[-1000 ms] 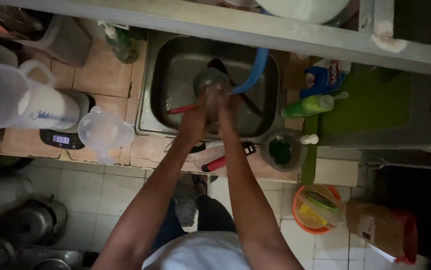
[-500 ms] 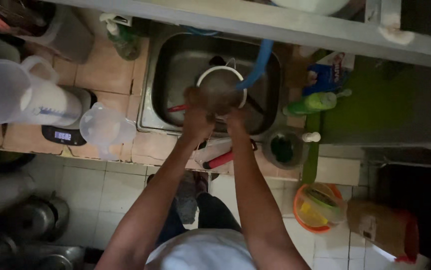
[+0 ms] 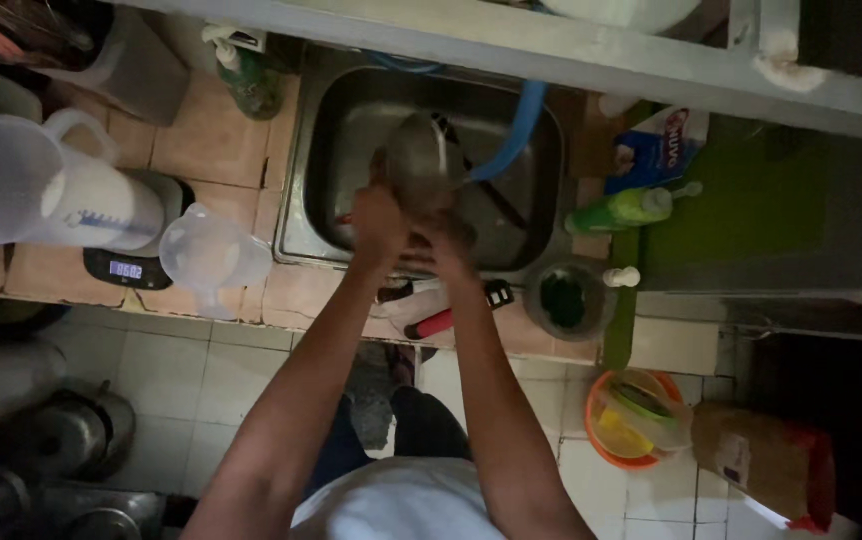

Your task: The person pours milk from a plastic pitcher into a metal container through a strainer held by hand, and then stirs the mixture in a larger bowl with a wooden spoon.

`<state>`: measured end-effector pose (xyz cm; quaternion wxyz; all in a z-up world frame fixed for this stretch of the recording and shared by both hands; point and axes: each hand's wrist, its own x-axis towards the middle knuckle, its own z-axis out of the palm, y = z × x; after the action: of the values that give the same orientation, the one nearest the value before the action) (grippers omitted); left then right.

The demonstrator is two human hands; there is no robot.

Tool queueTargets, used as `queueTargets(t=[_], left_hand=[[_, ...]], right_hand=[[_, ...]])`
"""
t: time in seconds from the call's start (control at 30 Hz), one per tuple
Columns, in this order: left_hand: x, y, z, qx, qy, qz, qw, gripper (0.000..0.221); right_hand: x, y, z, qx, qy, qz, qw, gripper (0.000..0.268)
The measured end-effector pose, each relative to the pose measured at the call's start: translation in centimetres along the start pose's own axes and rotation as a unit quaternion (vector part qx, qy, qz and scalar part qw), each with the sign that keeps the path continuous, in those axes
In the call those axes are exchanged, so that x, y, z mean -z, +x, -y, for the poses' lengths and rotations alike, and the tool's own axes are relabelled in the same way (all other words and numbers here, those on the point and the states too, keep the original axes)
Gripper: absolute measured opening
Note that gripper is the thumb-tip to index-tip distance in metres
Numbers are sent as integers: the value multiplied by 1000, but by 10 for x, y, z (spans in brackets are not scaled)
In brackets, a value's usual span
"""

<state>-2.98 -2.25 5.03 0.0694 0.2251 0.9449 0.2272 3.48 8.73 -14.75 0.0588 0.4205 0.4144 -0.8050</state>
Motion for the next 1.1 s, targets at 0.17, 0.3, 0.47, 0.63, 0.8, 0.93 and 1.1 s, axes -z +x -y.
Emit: queueTargets(t=[0.17, 0.3, 0.47, 0.63, 0.8, 0.93, 1.1], left_hand=[[-29, 5, 41, -74, 156, -17, 985, 40], [-64, 31, 73, 9, 131, -15, 991, 25], [-46, 59, 106, 102, -112, -67, 986, 18], [71, 23, 87, 179, -539, -25, 823, 56], [119, 3, 93, 210, -578, -20, 789, 60], [151, -18, 90, 219, -571, -26, 791, 71], [136, -24, 128, 163, -589, -48, 790, 64]], right_hand=[[-4, -41, 15, 18, -130, -11, 991, 58], [-13, -41, -10, 123, -193, -20, 973, 39], [-71, -63, -59, 93, -232, 31, 968, 47], [-171, -104, -113, 217, -411, 146, 873, 19], [-236, -124, -129, 43, -434, 131, 890, 42], [-257, -104, -160, 78, -395, 98, 910, 24], [-247, -59, -179, 375, -366, 17, 852, 29]])
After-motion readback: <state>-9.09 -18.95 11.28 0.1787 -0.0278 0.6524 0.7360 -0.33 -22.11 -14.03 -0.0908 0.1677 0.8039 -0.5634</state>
